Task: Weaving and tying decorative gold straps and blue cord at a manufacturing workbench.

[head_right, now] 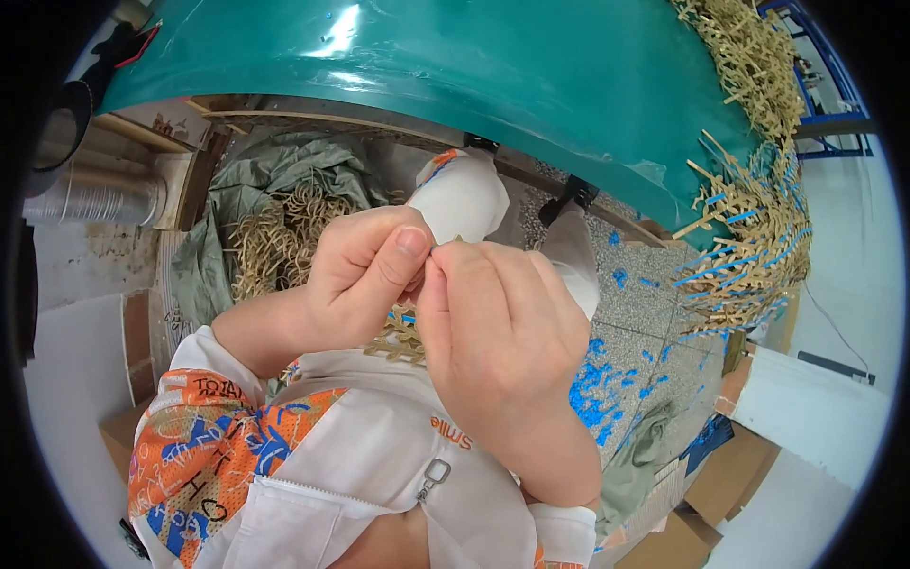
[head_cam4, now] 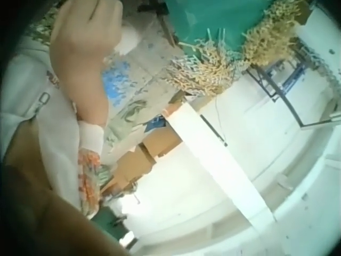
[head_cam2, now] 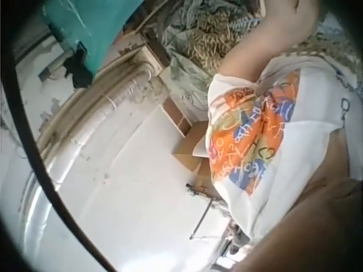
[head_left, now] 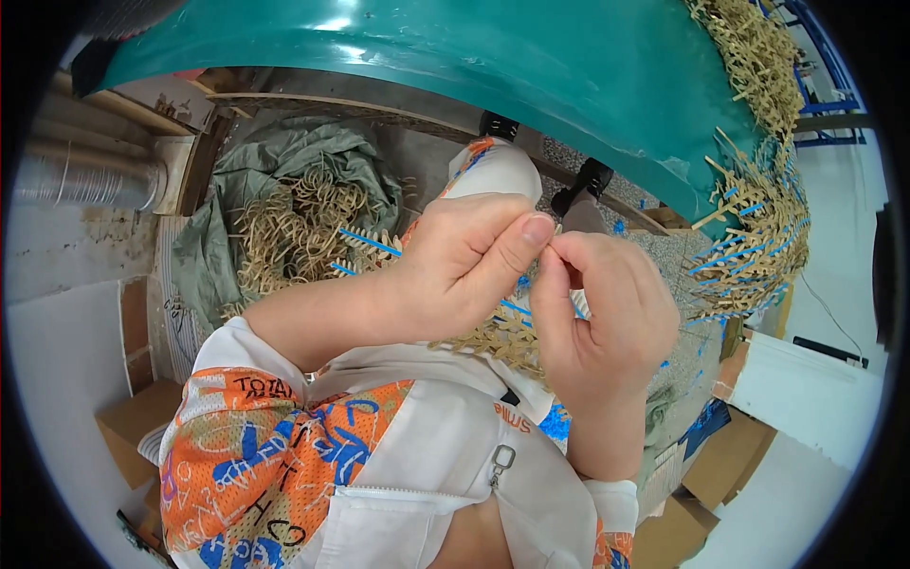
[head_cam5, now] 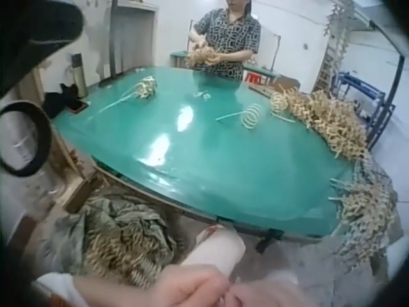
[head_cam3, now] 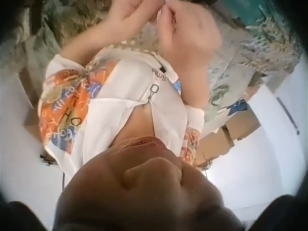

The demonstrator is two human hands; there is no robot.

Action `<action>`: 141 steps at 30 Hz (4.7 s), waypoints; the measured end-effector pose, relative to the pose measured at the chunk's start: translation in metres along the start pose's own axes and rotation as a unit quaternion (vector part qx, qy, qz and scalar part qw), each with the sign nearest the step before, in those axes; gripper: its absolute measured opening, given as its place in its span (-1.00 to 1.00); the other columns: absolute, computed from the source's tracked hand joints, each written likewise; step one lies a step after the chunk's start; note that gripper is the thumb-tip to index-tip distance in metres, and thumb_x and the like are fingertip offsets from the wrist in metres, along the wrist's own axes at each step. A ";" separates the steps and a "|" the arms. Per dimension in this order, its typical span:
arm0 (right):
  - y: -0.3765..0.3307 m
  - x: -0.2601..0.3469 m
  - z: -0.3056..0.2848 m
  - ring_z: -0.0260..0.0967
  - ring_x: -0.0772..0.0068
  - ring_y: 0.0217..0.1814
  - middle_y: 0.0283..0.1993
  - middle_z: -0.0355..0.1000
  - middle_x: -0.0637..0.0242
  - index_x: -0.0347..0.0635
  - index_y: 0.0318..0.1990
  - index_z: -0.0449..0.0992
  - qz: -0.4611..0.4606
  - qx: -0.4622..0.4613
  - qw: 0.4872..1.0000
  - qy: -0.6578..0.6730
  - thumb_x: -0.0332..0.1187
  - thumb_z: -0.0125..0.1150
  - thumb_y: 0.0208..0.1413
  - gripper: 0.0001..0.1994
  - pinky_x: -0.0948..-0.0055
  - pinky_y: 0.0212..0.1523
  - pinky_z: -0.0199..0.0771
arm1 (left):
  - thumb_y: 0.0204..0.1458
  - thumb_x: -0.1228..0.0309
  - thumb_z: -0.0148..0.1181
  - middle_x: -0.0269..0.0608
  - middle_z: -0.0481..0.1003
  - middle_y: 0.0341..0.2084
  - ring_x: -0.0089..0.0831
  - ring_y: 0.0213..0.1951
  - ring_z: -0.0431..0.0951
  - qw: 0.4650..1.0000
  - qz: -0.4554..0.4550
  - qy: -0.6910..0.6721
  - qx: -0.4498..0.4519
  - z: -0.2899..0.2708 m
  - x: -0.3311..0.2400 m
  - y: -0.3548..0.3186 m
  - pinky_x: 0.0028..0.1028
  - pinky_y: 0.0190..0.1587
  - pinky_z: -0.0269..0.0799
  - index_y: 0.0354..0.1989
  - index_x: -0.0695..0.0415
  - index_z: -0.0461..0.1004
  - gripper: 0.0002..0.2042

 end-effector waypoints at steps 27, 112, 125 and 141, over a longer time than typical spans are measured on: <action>-0.029 -0.043 0.002 0.27 0.44 -0.65 -0.63 0.33 0.28 -0.25 -0.57 0.41 0.238 -0.015 0.942 0.237 -0.59 0.13 -0.29 -0.94 0.59 -0.63 0.25 | -0.01 0.53 -0.07 -0.18 0.29 -0.72 -0.34 -0.67 0.32 0.980 0.111 0.161 0.040 0.015 -0.003 -0.005 -0.46 -0.62 0.20 -0.58 0.26 0.32 -0.86; -0.387 -0.279 0.040 0.25 0.23 -0.40 -0.53 0.28 0.28 -0.14 -0.53 0.40 0.348 -0.071 0.933 0.060 -0.51 0.17 -0.33 -0.88 0.32 -0.35 0.23 | 0.09 0.44 -0.18 -0.01 0.38 -0.30 -0.23 -0.13 0.39 0.966 -0.239 -0.077 -0.068 -0.064 -0.010 0.054 -0.46 -0.13 0.46 -0.42 0.33 0.28 -0.81; -0.769 -0.231 -0.038 0.38 0.05 -0.37 -0.45 0.43 0.08 -0.21 -0.48 0.49 0.877 0.075 0.408 -0.244 -0.24 0.05 -0.20 -0.77 0.27 -0.30 0.36 | 0.06 0.55 -0.21 0.08 0.28 -0.12 -0.06 0.06 0.16 0.933 -0.308 -0.154 -0.109 -0.079 0.015 0.062 -0.30 0.01 0.34 -0.29 0.46 0.25 -0.82; -0.798 -0.129 -0.168 0.33 0.14 -0.10 -0.05 0.31 0.06 -0.23 -0.10 0.40 0.888 0.066 0.410 -0.196 -0.49 -0.05 -0.17 -0.63 0.31 -0.09 0.32 | 0.04 0.35 -0.07 -0.10 0.40 -0.40 -0.30 -0.32 0.46 0.939 -0.252 -0.095 -0.213 -0.028 0.053 0.052 -0.45 -0.27 0.47 -0.44 0.26 0.31 -0.81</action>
Point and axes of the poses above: each hand's wrist, its own y-axis towards the middle knuckle, its own z-axis out of the palm, x = y × z, the point moved 5 cm from there along y, towards the middle knuckle
